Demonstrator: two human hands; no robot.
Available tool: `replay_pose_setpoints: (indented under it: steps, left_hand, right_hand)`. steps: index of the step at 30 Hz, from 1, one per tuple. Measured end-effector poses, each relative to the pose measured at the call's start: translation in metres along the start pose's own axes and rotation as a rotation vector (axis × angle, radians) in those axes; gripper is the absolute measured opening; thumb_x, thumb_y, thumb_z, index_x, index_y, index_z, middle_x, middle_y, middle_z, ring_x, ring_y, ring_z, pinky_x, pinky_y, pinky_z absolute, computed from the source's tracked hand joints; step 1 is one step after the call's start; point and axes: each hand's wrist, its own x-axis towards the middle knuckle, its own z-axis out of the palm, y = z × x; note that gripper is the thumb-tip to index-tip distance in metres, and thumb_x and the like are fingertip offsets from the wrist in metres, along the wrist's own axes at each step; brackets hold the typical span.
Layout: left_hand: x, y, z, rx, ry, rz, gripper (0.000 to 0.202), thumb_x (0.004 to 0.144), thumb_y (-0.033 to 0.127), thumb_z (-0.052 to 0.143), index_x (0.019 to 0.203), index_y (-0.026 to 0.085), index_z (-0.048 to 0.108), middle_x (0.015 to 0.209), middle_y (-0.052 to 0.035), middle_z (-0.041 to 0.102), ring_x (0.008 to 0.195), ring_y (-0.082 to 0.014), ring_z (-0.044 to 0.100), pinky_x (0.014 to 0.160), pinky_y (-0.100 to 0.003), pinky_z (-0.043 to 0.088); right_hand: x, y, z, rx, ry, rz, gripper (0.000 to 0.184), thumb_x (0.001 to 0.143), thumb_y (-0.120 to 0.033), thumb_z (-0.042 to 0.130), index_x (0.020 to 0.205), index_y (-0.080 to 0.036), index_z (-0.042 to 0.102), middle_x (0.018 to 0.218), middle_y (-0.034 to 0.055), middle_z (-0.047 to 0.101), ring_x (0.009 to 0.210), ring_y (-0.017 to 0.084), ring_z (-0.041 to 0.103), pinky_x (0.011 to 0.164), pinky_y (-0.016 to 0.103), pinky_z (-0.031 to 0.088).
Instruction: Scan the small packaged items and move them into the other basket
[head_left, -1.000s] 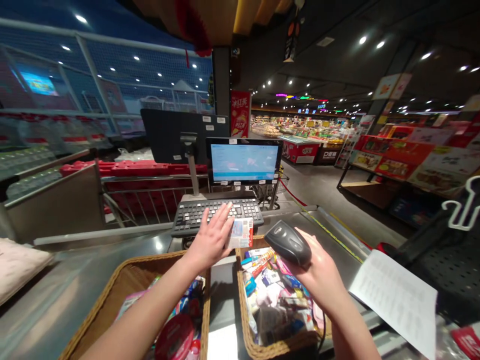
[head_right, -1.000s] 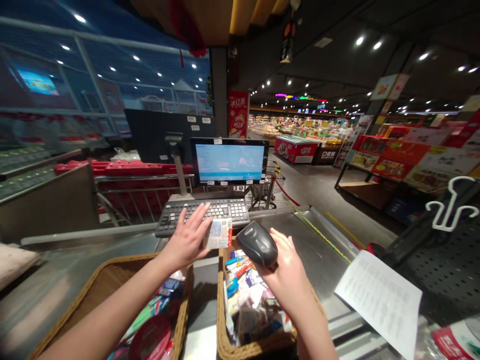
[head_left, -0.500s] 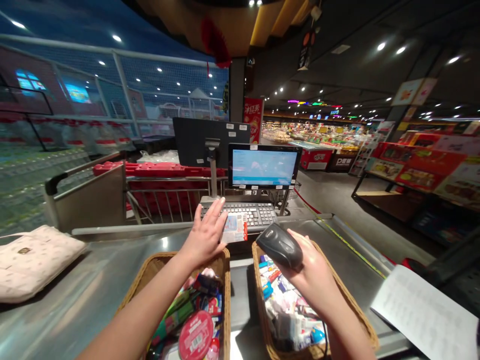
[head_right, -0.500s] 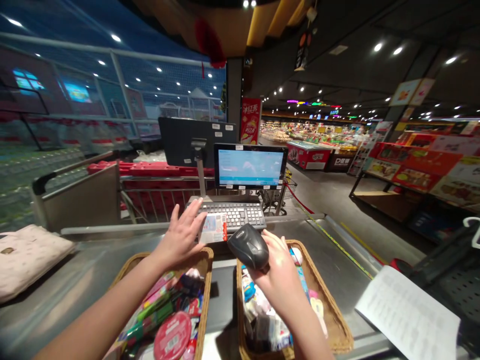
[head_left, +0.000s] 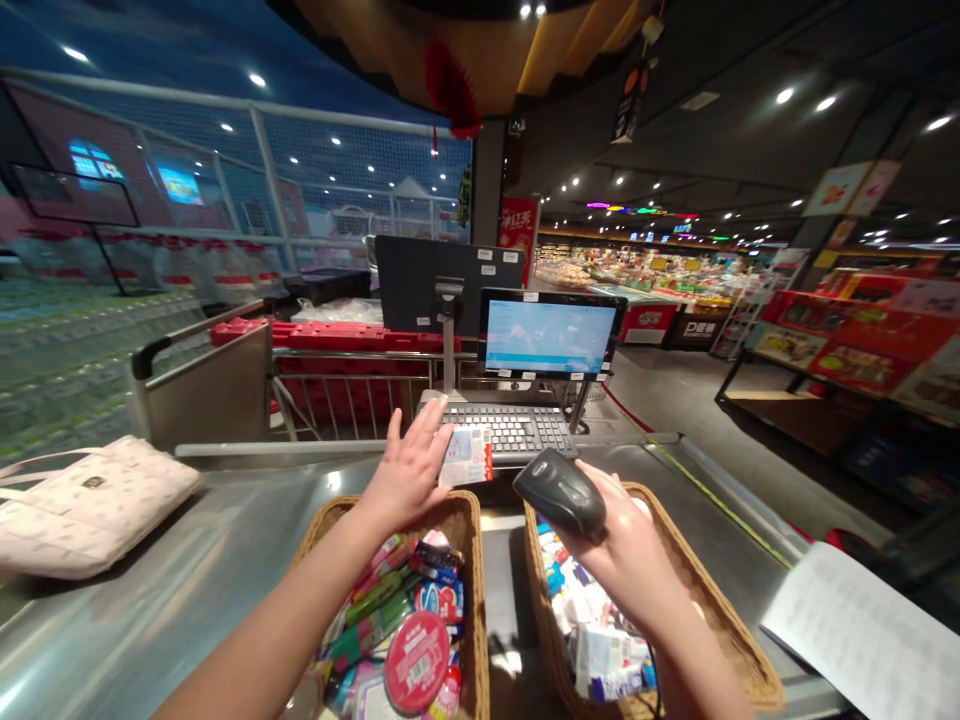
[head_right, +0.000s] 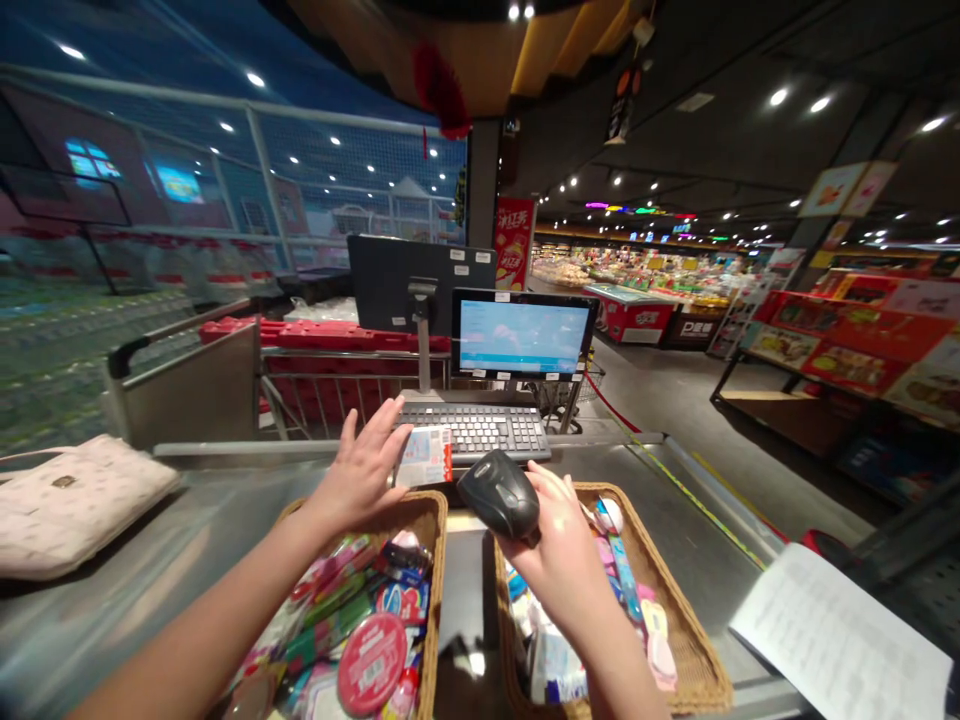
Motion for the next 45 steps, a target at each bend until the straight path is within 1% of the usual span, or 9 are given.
replay_pose_setpoints:
  steps: [6,10,15,18,25,29,37,42,45]
  left_hand:
    - [-0.018,-0.011,-0.006,0.011,-0.027,-0.037,0.067,0.074,0.041,0.067,0.133,0.016,0.051,0.16,-0.0183,0.018,0.148,-0.0335,0.021,0.119,-0.059,0.003]
    - [-0.036,-0.02,-0.006,0.016,-0.049,-0.063,0.067,0.074,0.041,0.068,0.133,0.016,0.051,0.16,-0.0185,0.018,0.148,-0.0337,0.022,0.119,-0.059,0.004]
    - [-0.06,-0.032,-0.003,0.022,-0.046,-0.078,0.069,0.073,0.041,0.07,0.134,0.016,0.05,0.16,-0.0191,0.018,0.147,-0.0346,0.022,0.12,-0.058,0.002]
    - [-0.075,-0.038,-0.001,0.031,-0.067,-0.089,0.07,0.074,0.042,0.07,0.135,0.014,0.05,0.161,-0.0194,0.017,0.148,-0.0335,0.02,0.12,-0.057,-0.001]
    - [-0.112,-0.051,0.008,0.014,-0.168,-0.142,0.068,0.075,0.057,0.065,0.127,0.013,0.055,0.16,-0.0211,0.017,0.148,-0.0338,0.019,0.119,-0.058,-0.001]
    - [-0.132,-0.055,0.014,-0.01,-0.241,-0.175,0.066,0.076,0.06,0.06,0.12,0.012,0.058,0.159,-0.0222,0.019,0.147,-0.0355,0.021,0.118,-0.059,0.0]
    - [-0.166,-0.064,0.033,-0.037,-0.438,-0.216,0.064,0.068,0.056,0.066,0.114,0.01,0.063,0.159,-0.0232,0.018,0.148,-0.0375,0.017,0.118,-0.06,0.004]
    - [-0.181,-0.071,0.046,-0.055,-0.491,-0.216,0.064,0.07,0.054,0.064,0.115,0.009,0.065,0.158,-0.0239,0.022,0.148,-0.0383,0.018,0.117,-0.061,0.002]
    - [-0.187,-0.073,0.048,-0.062,-0.502,-0.232,0.055,0.072,0.051,0.064,0.109,0.011,0.069,0.158,-0.0214,0.025,0.147,-0.0379,0.02,0.117,-0.063,0.003]
  right_hand:
    - [0.001,-0.009,0.011,0.0,-0.054,-0.001,0.036,0.087,-0.033,0.058,0.122,-0.024,0.062,0.133,0.0116,0.061,0.129,0.033,0.05,0.112,0.061,0.031]
    - [0.004,-0.018,0.018,0.029,-0.077,-0.022,0.035,0.085,-0.03,0.061,0.119,-0.024,0.063,0.129,0.0104,0.063,0.129,0.033,0.05,0.11,0.059,0.033]
    - [0.007,-0.028,0.028,0.101,-0.105,-0.077,0.03,0.085,-0.027,0.061,0.114,-0.022,0.064,0.125,0.0102,0.064,0.126,0.03,0.051,0.107,0.051,0.04]
    - [0.008,-0.032,0.037,0.119,-0.123,-0.094,0.026,0.084,-0.027,0.062,0.11,-0.022,0.065,0.123,0.0109,0.065,0.126,0.031,0.051,0.107,0.052,0.04]
    - [0.006,-0.042,0.053,0.125,-0.168,-0.081,0.028,0.083,-0.027,0.062,0.111,-0.023,0.065,0.124,0.0102,0.065,0.127,0.032,0.051,0.107,0.054,0.04]
    - [0.004,-0.048,0.06,0.137,-0.175,-0.064,0.022,0.084,-0.029,0.061,0.104,-0.024,0.068,0.121,0.0094,0.066,0.125,0.033,0.053,0.107,0.057,0.038]
    - [0.003,-0.052,0.071,0.129,-0.205,-0.058,0.024,0.083,-0.029,0.062,0.106,-0.024,0.066,0.119,0.0095,0.067,0.125,0.033,0.053,0.106,0.057,0.04]
    - [0.005,-0.058,0.077,0.137,-0.224,-0.055,0.023,0.083,-0.028,0.061,0.105,-0.024,0.067,0.12,0.0102,0.066,0.125,0.033,0.053,0.105,0.057,0.04]
    - [0.005,-0.061,0.08,0.141,-0.227,-0.054,0.024,0.082,-0.029,0.062,0.105,-0.024,0.067,0.123,0.0102,0.066,0.125,0.033,0.053,0.106,0.058,0.039]
